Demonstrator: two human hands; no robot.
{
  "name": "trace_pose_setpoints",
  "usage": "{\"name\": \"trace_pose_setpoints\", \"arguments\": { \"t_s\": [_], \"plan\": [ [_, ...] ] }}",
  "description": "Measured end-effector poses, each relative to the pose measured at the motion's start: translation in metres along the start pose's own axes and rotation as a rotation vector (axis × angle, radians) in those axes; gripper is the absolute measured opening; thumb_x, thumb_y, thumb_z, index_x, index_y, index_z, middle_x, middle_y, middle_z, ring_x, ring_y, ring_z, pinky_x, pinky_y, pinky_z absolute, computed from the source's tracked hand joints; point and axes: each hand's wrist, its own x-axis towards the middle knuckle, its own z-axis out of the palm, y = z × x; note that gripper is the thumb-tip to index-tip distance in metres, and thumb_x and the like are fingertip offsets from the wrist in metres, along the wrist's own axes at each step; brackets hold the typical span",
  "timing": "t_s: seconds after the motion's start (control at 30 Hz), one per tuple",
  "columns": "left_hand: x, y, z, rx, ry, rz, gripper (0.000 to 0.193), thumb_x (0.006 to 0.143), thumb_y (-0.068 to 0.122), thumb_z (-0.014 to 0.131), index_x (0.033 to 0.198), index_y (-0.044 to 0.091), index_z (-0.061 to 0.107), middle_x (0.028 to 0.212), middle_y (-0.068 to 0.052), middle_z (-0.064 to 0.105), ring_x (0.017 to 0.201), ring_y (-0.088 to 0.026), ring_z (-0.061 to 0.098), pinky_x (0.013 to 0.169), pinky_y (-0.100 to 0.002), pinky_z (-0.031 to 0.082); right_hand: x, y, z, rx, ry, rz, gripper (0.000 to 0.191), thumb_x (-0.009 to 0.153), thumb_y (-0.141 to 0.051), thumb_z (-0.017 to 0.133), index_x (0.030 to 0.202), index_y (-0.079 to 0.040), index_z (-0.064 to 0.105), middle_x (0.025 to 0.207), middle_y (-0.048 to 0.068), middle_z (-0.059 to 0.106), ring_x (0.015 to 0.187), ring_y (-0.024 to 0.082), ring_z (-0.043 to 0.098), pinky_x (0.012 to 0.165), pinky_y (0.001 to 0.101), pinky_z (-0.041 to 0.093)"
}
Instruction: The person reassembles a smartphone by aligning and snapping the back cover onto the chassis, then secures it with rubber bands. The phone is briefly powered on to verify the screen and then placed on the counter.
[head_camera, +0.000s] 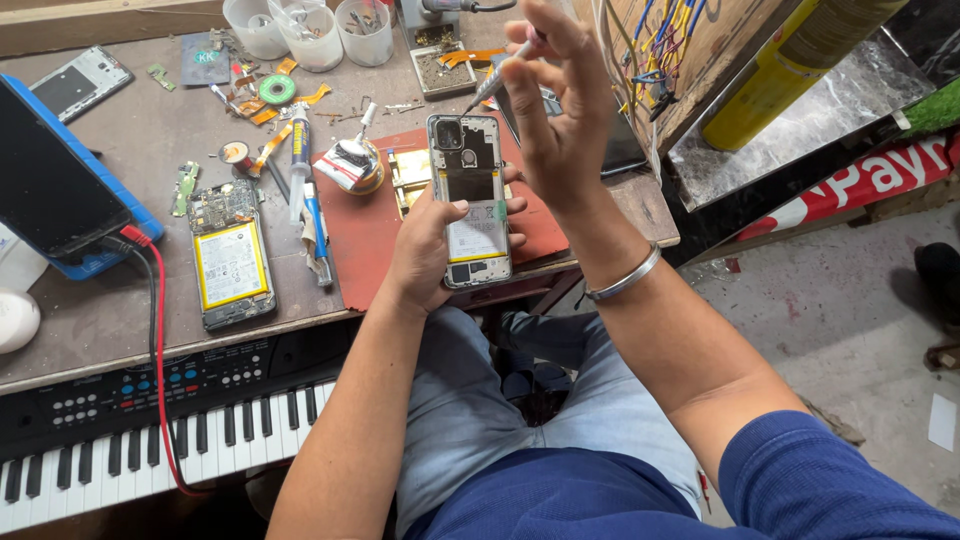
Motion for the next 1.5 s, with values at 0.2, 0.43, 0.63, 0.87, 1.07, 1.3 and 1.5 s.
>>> {"name": "trace_pose_setpoints", "arguments": {
  "t_s": [0.2, 0.43, 0.63, 0.87, 1.07, 1.3, 1.5],
  "plan": [
    [0.0, 0.0, -0.001, -0.006, 0.009, -0.002, 0.057, 0.096, 0.012, 0.051, 0.15, -0.004, 0.039, 0.145, -0.024, 0.054, 0.123, -0.033, 0.064, 0.096, -0.051, 0.061, -0.005, 0.004, 0.0, -0.204, 0.024, -0.004, 0.038, 0.114, -0.011, 0.073, 0.149, -0.018, 0.058, 0.118, 0.004, 0.064, 0.098, 0.01, 0.07, 0.087, 0.0248, 0.066],
    [0.0, 0.001, 0.001, -0.004, 0.015, -0.008, 0.059, 0.095, 0.011, 0.048, 0.151, -0.004, 0.04, 0.144, -0.023, 0.055, 0.123, -0.034, 0.064, 0.097, -0.051, 0.061, -0.014, 0.009, -0.001, -0.011, -0.091, 0.121, 0.069, 0.116, -0.007, 0.071, 0.161, -0.02, 0.02, 0.127, 0.01, 0.065, 0.108, 0.014, 0.073, 0.09, 0.0259, 0.067],
    [-0.002, 0.005, 0.001, -0.03, 0.024, -0.007, 0.059, 0.094, 0.012, 0.045, 0.15, -0.006, 0.041, 0.145, -0.024, 0.056, 0.124, -0.034, 0.063, 0.097, -0.053, 0.061, -0.028, 0.025, -0.029, 0.112, 0.036, 0.17, 0.07, 0.119, 0.001, 0.062, 0.161, -0.019, 0.01, 0.135, 0.016, 0.061, 0.117, 0.02, 0.073, 0.1, 0.0305, 0.065],
    [-0.002, 0.006, 0.001, -0.01, 0.037, -0.005, 0.061, 0.093, 0.012, 0.043, 0.151, -0.005, 0.04, 0.147, -0.024, 0.054, 0.125, -0.035, 0.063, 0.097, -0.053, 0.06, -0.047, 0.046, -0.068, -0.059, 0.011, 0.234, 0.051, 0.115, 0.009, 0.058, 0.151, -0.01, 0.026, 0.133, 0.016, 0.062, 0.121, 0.022, 0.07, 0.103, 0.0291, 0.06],
    [-0.002, 0.006, 0.001, -0.017, 0.037, -0.016, 0.061, 0.093, 0.013, 0.044, 0.151, -0.005, 0.04, 0.148, -0.024, 0.053, 0.125, -0.034, 0.062, 0.097, -0.053, 0.06, -0.056, 0.056, -0.073, -0.174, -0.016, 0.192, 0.045, 0.112, 0.013, 0.056, 0.144, -0.007, 0.032, 0.129, 0.017, 0.064, 0.118, 0.02, 0.069, 0.101, 0.0282, 0.057],
    [-0.001, 0.006, 0.002, -0.085, 0.042, 0.002, 0.062, 0.093, 0.014, 0.045, 0.151, -0.008, 0.04, 0.147, -0.023, 0.054, 0.122, -0.033, 0.063, 0.099, -0.052, 0.06, -0.057, 0.057, -0.075, -0.195, 0.01, 0.238, 0.047, 0.109, 0.013, 0.056, 0.144, -0.007, 0.033, 0.129, 0.014, 0.064, 0.121, 0.021, 0.07, 0.1, 0.029, 0.059],
    [-0.001, 0.006, 0.004, -0.1, 0.051, 0.0, 0.061, 0.093, 0.014, 0.044, 0.151, -0.007, 0.04, 0.146, -0.023, 0.055, 0.121, -0.033, 0.063, 0.098, -0.052, 0.06, -0.056, 0.058, -0.074, -0.18, 0.0, 0.262, 0.044, 0.108, 0.013, 0.056, 0.142, -0.005, 0.035, 0.128, 0.014, 0.064, 0.121, 0.02, 0.07, 0.101, 0.0285, 0.059]
  ]
}}
